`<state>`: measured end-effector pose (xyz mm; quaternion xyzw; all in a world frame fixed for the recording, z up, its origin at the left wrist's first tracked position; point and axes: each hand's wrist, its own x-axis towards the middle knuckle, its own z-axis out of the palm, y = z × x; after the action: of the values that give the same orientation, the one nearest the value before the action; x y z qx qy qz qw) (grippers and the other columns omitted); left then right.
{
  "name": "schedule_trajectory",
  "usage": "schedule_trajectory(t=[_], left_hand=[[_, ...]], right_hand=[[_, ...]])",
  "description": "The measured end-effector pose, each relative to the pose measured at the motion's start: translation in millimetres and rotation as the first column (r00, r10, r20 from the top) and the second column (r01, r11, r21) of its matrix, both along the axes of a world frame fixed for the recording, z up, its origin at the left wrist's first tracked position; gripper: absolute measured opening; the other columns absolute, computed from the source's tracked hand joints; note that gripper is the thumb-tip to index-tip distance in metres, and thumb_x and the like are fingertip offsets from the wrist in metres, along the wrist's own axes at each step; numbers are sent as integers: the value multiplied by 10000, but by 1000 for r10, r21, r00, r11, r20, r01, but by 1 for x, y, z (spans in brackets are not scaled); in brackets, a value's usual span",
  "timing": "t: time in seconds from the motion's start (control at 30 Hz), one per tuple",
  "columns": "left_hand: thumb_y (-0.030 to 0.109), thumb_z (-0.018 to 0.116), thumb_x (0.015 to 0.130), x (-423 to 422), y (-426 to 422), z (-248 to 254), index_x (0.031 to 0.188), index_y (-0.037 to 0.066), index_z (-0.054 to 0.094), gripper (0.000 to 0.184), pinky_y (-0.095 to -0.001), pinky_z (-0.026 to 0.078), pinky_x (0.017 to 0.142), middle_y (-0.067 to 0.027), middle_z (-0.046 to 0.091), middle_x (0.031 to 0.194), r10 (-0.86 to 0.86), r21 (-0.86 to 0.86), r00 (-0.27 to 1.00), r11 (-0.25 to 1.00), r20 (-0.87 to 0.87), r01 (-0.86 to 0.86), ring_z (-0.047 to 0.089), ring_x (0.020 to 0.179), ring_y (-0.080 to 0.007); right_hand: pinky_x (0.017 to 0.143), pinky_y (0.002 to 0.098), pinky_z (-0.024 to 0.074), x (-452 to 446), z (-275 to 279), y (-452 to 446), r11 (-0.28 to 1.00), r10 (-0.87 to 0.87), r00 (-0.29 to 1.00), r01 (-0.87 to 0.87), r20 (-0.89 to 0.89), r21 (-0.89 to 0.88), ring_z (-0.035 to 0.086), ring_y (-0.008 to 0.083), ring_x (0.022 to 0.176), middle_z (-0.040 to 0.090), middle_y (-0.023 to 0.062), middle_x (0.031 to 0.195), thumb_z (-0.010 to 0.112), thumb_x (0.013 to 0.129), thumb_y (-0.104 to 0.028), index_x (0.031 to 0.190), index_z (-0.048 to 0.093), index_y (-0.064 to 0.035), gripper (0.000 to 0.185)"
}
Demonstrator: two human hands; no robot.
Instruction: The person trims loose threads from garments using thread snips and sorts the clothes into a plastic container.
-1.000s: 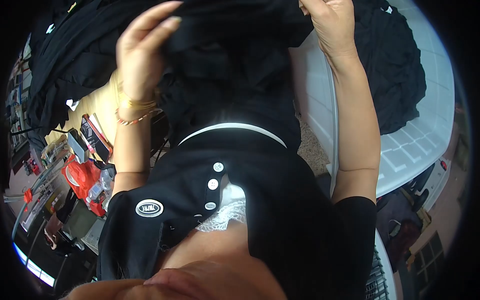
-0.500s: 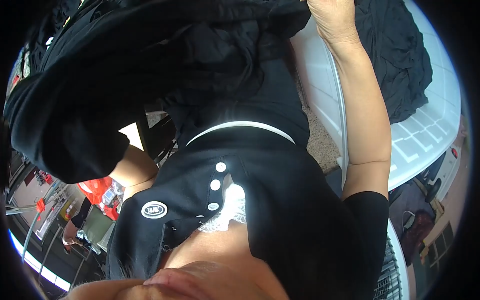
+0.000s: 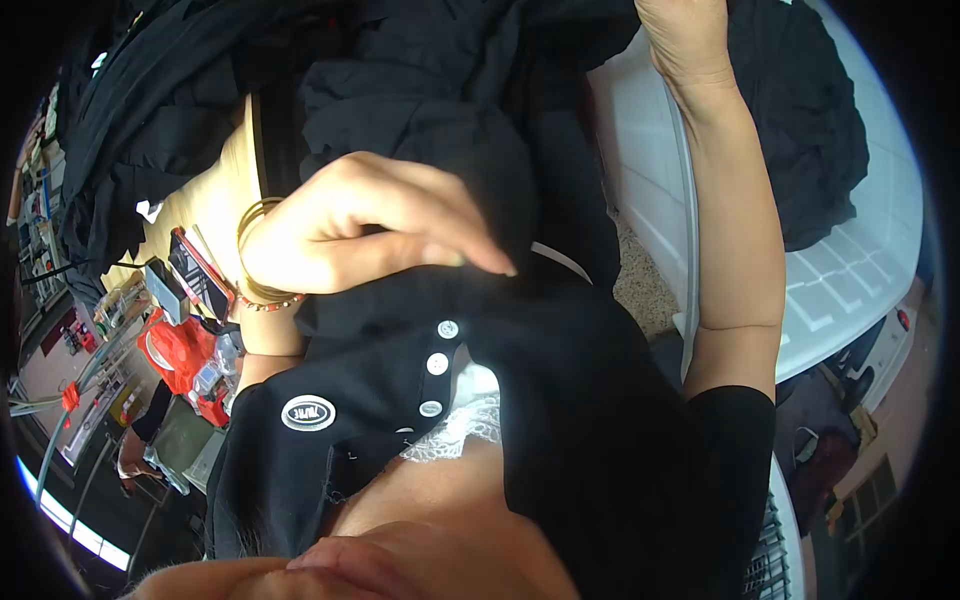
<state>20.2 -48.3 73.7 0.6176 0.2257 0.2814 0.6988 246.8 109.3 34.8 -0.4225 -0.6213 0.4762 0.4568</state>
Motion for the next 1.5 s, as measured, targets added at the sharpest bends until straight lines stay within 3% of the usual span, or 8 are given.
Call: schedule_trajectory(t=[0.23, 0.4, 0.53, 0.67, 0.77, 0.9, 1.3, 1.5], left_hand=[[-14, 622, 917, 23, -5, -28, 1211, -6, 685, 301, -362, 524, 922, -156, 696, 1150, 358, 395, 871, 893, -336, -215, 663, 1067, -298], [531, 856, 726, -17, -19, -23, 1456, 77, 513, 925, -490, 368, 1132, -223, 583, 1361, 347, 429, 658, 902, -669, -39, 529, 1299, -416], [238, 812, 790, -15, -31, -29, 1272, 11, 636, 561, -446, 426, 1092, -164, 697, 1141, 143, 262, 629, 960, -765, 100, 671, 1089, -338], [5, 687, 784, -34, -6, -15, 1229, -48, 644, 450, -326, 533, 871, -113, 708, 1135, 442, 292, 777, 894, -447, -340, 671, 962, -196], [9, 690, 876, -61, 20, 22, 1224, 44, 693, 349, -277, 501, 915, -56, 697, 1171, 854, 106, 484, 508, -193, -855, 650, 1033, -128], [107, 638, 965, -45, 31, 70, 1091, -8, 693, 180, -266, 567, 776, -73, 720, 1021, 722, -95, 508, 614, 470, -784, 686, 904, -144], [115, 633, 968, -22, 7, 111, 1143, -7, 671, 216, -272, 542, 830, -84, 702, 1085, 424, 227, 873, 850, 242, -476, 667, 971, -153], [119, 631, 969, -25, -7, 116, 1169, -6, 661, 237, -275, 529, 858, -89, 694, 1117, 399, 277, 901, 858, 172, -433, 657, 1005, -157]], right_hand=[[644, 191, 377, -7, 5, -11, 992, 124, 991, -123, 51, -8, 519, 37, 718, 648, -34, 882, 712, 942, -147, 1227, 697, 18, 329], [694, 196, 405, -7, -1, -10, 980, 197, 977, -194, 87, -36, 556, 52, 780, 659, -23, 922, 713, 944, -122, 1229, 693, 27, 323], [676, 194, 403, -10, -3, -7, 981, 192, 978, -188, 83, -55, 551, 45, 757, 666, -20, 914, 705, 958, -156, 1236, 689, 22, 331], [609, 180, 383, -11, -4, -7, 995, 91, 990, -86, 112, -50, 524, 27, 685, 658, -25, 880, 674, 987, -215, 1236, 682, 2, 331], [544, 164, 348, -9, 9, -12, 994, 72, 997, -70, 25, -78, 494, 11, 632, 641, -33, 863, 647, 1002, -240, 1217, 669, -14, 313], [475, 151, 290, 2, 10, -11, 979, 116, 978, -142, -175, -148, 416, -11, 552, 582, -33, 815, 656, 994, -241, 1232, 618, -23, 325], [862, 197, 442, -24, -5, -30, 887, 455, 890, -456, 26, 75, 562, 74, 847, 614, 15, 906, 739, 931, -82, 1456, 493, 56, 596], [700, 167, 428, -28, -9, -39, 907, 308, 943, -330, 125, 259, 525, 23, 740, 605, 28, 853, 776, 866, 22, 1506, 391, 53, 748]])
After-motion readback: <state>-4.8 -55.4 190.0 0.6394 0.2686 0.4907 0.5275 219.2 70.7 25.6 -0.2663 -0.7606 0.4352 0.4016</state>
